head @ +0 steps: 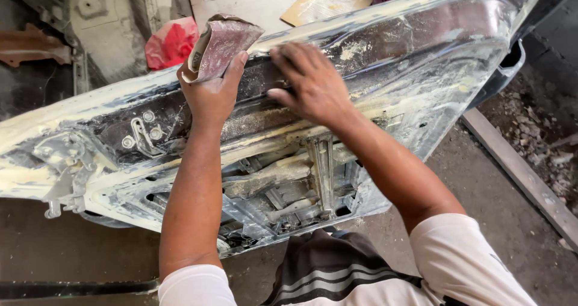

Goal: The person uses a sanding block to smooth the surface of a large, white car part, likely a bumper or fender, in a workshop setting. They move the sanding block back and forth across the surface, focusing on different areas to remove material and create a smooth finish.

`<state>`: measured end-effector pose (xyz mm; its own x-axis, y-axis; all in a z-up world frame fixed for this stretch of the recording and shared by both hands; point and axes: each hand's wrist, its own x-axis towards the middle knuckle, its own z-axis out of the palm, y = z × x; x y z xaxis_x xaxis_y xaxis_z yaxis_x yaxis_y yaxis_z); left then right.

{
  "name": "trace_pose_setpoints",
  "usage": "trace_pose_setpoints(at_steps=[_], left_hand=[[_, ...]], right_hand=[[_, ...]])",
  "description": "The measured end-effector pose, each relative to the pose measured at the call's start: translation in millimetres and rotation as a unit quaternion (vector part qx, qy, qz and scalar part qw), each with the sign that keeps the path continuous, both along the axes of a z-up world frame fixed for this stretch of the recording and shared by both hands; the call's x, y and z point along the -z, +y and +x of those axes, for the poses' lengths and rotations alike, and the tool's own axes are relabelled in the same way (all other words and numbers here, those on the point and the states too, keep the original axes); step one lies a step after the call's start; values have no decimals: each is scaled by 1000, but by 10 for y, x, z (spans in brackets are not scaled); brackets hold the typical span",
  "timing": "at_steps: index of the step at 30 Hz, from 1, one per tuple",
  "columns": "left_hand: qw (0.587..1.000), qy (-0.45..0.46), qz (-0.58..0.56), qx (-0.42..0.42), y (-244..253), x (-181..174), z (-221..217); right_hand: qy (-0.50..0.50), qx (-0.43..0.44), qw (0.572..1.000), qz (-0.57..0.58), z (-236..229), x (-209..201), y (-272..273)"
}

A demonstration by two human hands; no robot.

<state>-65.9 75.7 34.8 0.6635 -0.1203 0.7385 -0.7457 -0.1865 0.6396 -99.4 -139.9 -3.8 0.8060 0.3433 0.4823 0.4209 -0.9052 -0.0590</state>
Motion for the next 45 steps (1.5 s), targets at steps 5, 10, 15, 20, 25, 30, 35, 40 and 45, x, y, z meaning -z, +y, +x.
trace_pose_setpoints(at_steps=[5,10,15,20,25,30,35,40,45], left_hand=[[1000,8,7,16,90,115,20],[1000,9,-2,26,109,97,-4],[998,-28,38,37,-86,-51,-28],[996,-29,83,-9,-266,-41,-4],[991,-46,121,-33,-467,-4,70],[977,-108,170,-72,-755,-55,78],[944,-171,246,-140,-953,113,294],[922,-218,267,-178,-1105,136,398],[920,-244,261,-160,-1404,413,624]], right_hand=[[-6,110,994,7,-175,26,-834],[-153,279,948,-24,-128,215,-1412],[-33,76,995,58,-115,7,-425],[-76,30,997,-13,-44,113,-668],[-113,51,990,63,-82,69,-1571],[-266,140,951,78,55,-167,-2195],[-168,44,983,63,280,-167,-2390],[-152,65,986,27,373,-50,-2468],[-164,66,984,16,329,-83,-2450]])
